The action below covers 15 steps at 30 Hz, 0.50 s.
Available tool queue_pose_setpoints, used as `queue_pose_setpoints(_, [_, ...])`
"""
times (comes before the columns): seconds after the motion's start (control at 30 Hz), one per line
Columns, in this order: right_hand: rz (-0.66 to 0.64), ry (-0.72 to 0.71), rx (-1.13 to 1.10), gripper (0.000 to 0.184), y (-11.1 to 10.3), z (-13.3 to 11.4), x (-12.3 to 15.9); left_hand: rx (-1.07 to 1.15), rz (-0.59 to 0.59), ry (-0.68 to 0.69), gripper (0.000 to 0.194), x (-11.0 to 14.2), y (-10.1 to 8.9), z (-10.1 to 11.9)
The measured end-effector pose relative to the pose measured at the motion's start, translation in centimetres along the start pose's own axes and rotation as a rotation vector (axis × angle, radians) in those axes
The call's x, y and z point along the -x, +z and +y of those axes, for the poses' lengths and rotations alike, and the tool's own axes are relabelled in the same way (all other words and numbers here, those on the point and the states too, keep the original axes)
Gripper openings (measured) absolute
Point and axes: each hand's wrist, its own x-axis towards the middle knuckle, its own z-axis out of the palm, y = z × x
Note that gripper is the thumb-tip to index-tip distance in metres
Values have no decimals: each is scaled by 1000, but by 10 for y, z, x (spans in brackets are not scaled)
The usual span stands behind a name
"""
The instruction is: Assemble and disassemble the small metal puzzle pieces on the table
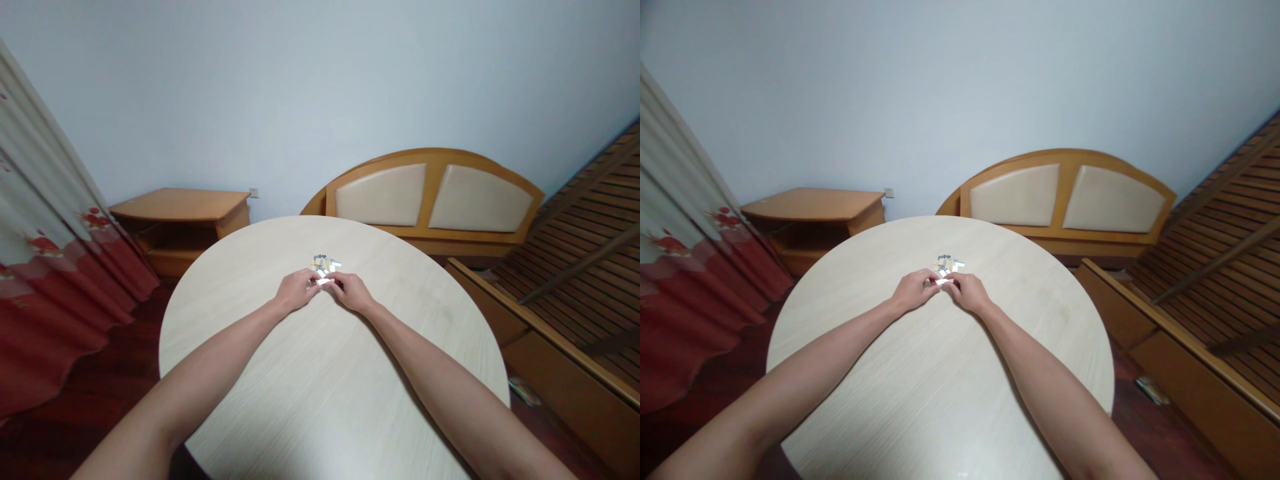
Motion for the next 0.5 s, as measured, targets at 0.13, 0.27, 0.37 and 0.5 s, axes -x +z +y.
queue_pose_setpoints(0.13, [2,5,21,26,0,0,0,-5,-3,-5,15,0,0,1])
queue_pose_setpoints(0.27, [-17,-6,8,28,0,-1,1,2,13,-22,19,0,0,2])
queue_pose_setpoints(0.37, [-41,-3,30,29,0,-1,1,22,32,-9,22,1,0,2])
queue_pose_setpoints(0.5, [-69,1,52,29,0,-1,1,33,31,-2,22,0,1,1])
